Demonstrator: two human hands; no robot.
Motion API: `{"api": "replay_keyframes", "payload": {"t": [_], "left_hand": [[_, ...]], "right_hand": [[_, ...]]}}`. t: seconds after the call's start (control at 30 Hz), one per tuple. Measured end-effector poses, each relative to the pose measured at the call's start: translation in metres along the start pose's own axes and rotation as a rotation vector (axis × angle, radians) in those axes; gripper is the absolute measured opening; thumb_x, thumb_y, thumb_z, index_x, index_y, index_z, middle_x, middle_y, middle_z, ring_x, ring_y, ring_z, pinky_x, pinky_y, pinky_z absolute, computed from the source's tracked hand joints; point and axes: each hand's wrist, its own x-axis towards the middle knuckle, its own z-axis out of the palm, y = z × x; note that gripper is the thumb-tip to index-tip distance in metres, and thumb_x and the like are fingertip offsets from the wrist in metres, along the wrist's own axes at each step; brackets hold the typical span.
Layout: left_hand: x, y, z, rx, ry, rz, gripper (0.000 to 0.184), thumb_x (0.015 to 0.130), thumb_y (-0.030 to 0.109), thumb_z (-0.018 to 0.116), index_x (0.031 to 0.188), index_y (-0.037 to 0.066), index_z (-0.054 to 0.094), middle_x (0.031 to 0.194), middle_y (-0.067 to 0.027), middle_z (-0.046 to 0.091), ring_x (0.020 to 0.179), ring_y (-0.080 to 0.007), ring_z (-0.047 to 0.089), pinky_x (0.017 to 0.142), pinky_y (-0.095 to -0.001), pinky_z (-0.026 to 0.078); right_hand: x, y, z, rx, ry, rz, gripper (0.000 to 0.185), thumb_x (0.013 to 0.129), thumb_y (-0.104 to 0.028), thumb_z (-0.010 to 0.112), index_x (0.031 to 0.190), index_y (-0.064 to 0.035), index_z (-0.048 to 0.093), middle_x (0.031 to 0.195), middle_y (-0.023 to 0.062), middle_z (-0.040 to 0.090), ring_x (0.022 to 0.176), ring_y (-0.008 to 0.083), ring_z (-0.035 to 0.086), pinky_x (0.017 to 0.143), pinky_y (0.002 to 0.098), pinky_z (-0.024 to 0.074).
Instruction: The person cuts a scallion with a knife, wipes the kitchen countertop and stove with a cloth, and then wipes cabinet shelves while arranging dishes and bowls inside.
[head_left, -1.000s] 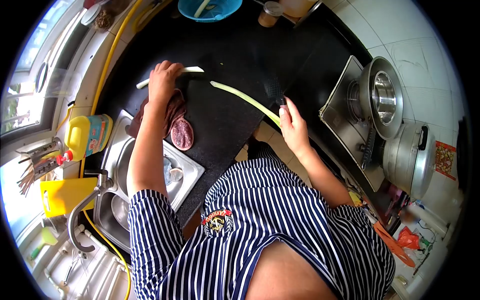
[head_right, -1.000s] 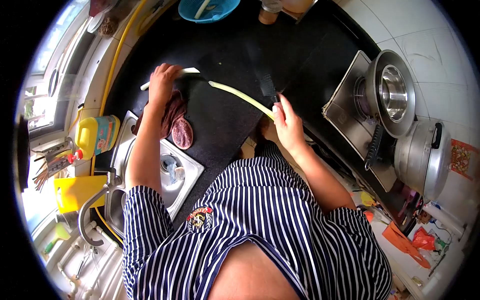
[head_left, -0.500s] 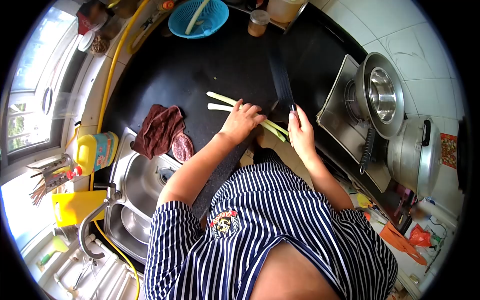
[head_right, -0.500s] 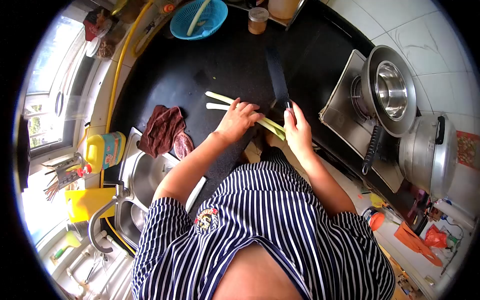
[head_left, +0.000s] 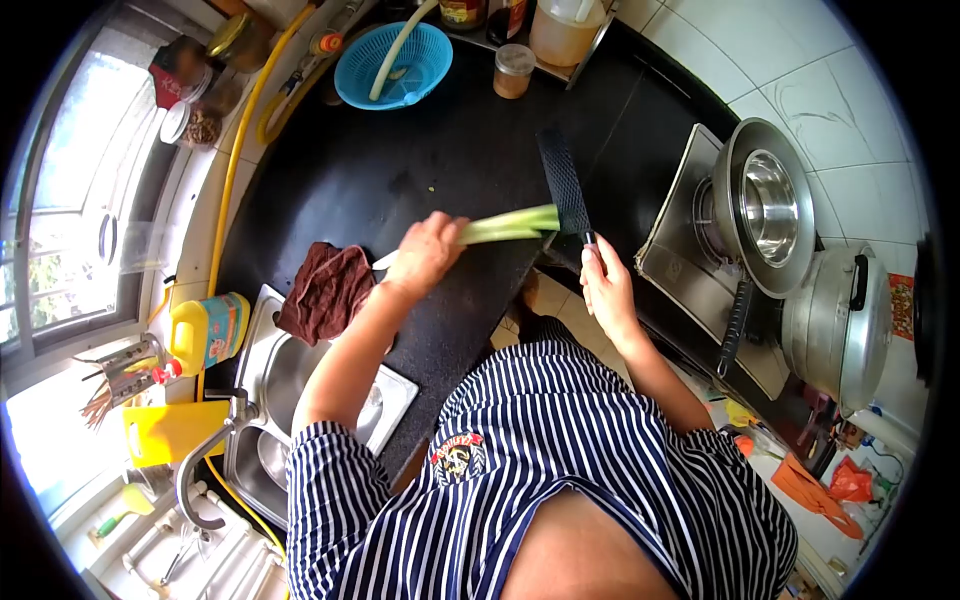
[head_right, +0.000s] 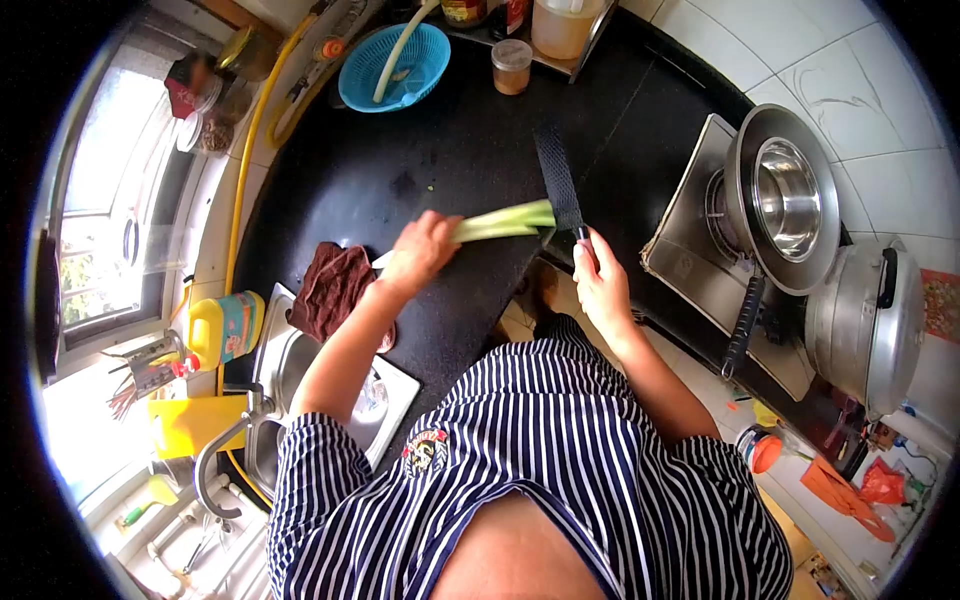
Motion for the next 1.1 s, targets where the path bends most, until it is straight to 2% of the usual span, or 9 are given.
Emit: {"api": "replay_keyframes", "payload": {"t": [0.13,0.33,0.43,0.47,0.67,0.77,0.87,1.0,1.1], "left_hand": [[0.045,-0.039,-0.058,-0.164,0.433,-0.276,0.042,0.085,0.014,0.070,0.120,0.004,0.051,0.105,-0.0180,0.053,0.088,-0.0366,0.060,0.072,-0.0429,0.053],[0.165,-0.118,-0.128,-0.260,0.881,-0.193,0.042,0.091,0.021,0.069,0.124,0.002,0.052,0.108,-0.0147,0.055,0.098,-0.0236,0.056,0.084,-0.0355,0.047],[0.222,-0.145,-0.125,-0.460,0.912,-0.164,0.044,0.091,0.024,0.069,0.122,-0.001,0.052,0.105,-0.0131,0.055,0.093,-0.0210,0.056,0.084,-0.0333,0.047],[0.233,-0.149,-0.116,-0.559,0.864,-0.199,0.045,0.088,0.023,0.070,0.120,-0.003,0.052,0.111,-0.0201,0.053,0.099,-0.0327,0.055,0.090,-0.0393,0.045],[0.244,-0.170,-0.055,-0.323,0.549,-0.506,0.048,0.086,0.026,0.069,0.125,0.003,0.055,0.118,-0.0204,0.056,0.110,-0.0393,0.055,0.095,-0.0442,0.045],[0.228,-0.175,-0.040,-0.089,0.426,-0.426,0.051,0.086,0.025,0.069,0.131,0.008,0.054,0.124,-0.0168,0.057,0.114,-0.0380,0.053,0.097,-0.0451,0.045],[0.211,-0.169,-0.043,-0.014,0.469,-0.409,0.053,0.086,0.025,0.069,0.134,0.011,0.054,0.129,-0.0138,0.056,0.118,-0.0367,0.052,0.099,-0.0450,0.045],[0.174,-0.156,-0.059,-0.221,0.689,-0.345,0.050,0.090,0.018,0.062,0.139,0.013,0.051,0.134,-0.0185,0.053,0.124,-0.0360,0.052,0.103,-0.0409,0.042],[0.138,-0.123,-0.057,-0.379,0.858,-0.450,0.046,0.091,0.005,0.059,0.136,0.010,0.053,0.131,-0.0141,0.056,0.121,-0.0269,0.056,0.101,-0.0371,0.045]], "right_hand": [[-0.001,-0.011,-0.002,0.073,-0.027,0.013,0.041,0.101,-0.026,0.054,0.138,-0.0080,0.050,0.069,-0.0019,0.051,0.046,0.0028,0.042,0.039,0.0196,0.0357],[0.000,-0.022,-0.001,0.111,-0.035,0.053,0.041,0.101,-0.020,0.053,0.140,-0.0077,0.049,0.071,-0.0025,0.051,0.048,0.0023,0.043,0.041,0.0191,0.0365],[0.001,-0.017,-0.002,0.089,-0.055,-0.006,0.042,0.101,-0.015,0.052,0.141,-0.0051,0.047,0.077,-0.0014,0.053,0.057,0.0017,0.044,0.049,0.0179,0.0388],[0.000,-0.017,-0.002,0.085,-0.051,0.000,0.042,0.101,-0.015,0.052,0.141,-0.0051,0.047,0.077,-0.0014,0.053,0.057,0.0017,0.044,0.049,0.0179,0.0388],[-0.001,-0.006,-0.003,0.029,-0.053,0.023,0.043,0.100,-0.013,0.053,0.141,-0.0031,0.046,0.085,-0.0001,0.057,0.067,0.0040,0.050,0.060,0.0200,0.0442],[0.002,-0.009,-0.002,0.015,-0.064,0.051,0.043,0.100,-0.013,0.054,0.140,-0.0023,0.047,0.088,0.0008,0.059,0.069,0.0051,0.051,0.063,0.0213,0.0459],[0.007,-0.015,0.007,0.007,-0.094,0.042,0.043,0.100,-0.014,0.054,0.141,-0.0025,0.047,0.090,0.0017,0.060,0.068,0.0054,0.052,0.062,0.0212,0.0460],[0.019,-0.032,0.018,0.043,-0.151,-0.007,0.041,0.099,-0.013,0.053,0.138,-0.0037,0.043,0.090,0.0062,0.062,0.062,0.0065,0.052,0.052,0.0215,0.0447],[0.034,-0.053,0.032,0.226,-0.253,-0.072,0.035,0.099,-0.011,0.051,0.132,-0.0042,0.042,0.092,0.0086,0.062,0.062,0.0074,0.054,0.050,0.0227,0.0454]]}}
